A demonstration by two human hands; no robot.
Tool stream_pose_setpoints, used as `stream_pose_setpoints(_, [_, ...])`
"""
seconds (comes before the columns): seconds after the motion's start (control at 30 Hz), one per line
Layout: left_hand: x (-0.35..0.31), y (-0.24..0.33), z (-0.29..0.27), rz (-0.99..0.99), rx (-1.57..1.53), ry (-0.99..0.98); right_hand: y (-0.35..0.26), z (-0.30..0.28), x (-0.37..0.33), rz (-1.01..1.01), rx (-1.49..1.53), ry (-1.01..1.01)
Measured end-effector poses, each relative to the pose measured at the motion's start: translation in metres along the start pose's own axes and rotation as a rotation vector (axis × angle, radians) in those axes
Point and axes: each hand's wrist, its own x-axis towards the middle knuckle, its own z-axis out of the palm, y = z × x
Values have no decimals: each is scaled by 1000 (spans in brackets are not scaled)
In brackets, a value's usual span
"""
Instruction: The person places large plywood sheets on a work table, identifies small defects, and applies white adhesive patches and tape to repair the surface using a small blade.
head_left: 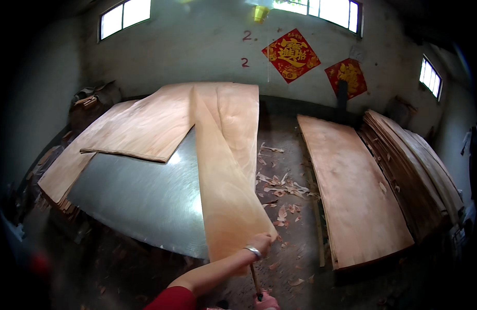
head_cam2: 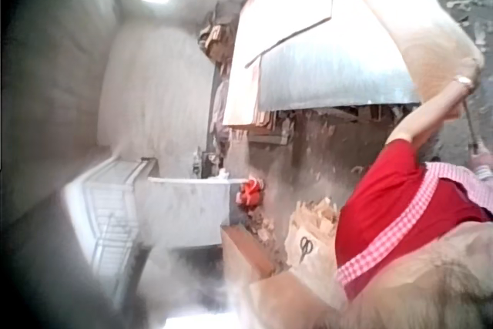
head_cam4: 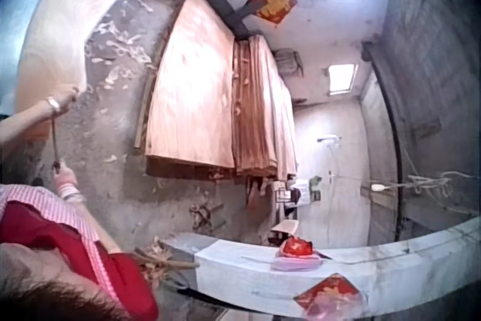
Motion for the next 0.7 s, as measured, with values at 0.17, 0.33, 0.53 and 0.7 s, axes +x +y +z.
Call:
stream_pose_setpoints(0.17, [49, 58, 44, 20, 112, -227, -9, -1, 1, -255, 233, 264])
stream_pose_setpoints(0.33, [64, 79, 87, 143, 114, -266, -34, -21, 26, -213, 244, 163])
stream_pose_setpoints(0.53, [51, 74, 53, 390, -164, -398, -50, -20, 40, -217, 141, 143])
stream_pose_setpoints(0.7, [6, 42, -21, 184, -874, -345, -43, -26, 43, -200, 231, 336])
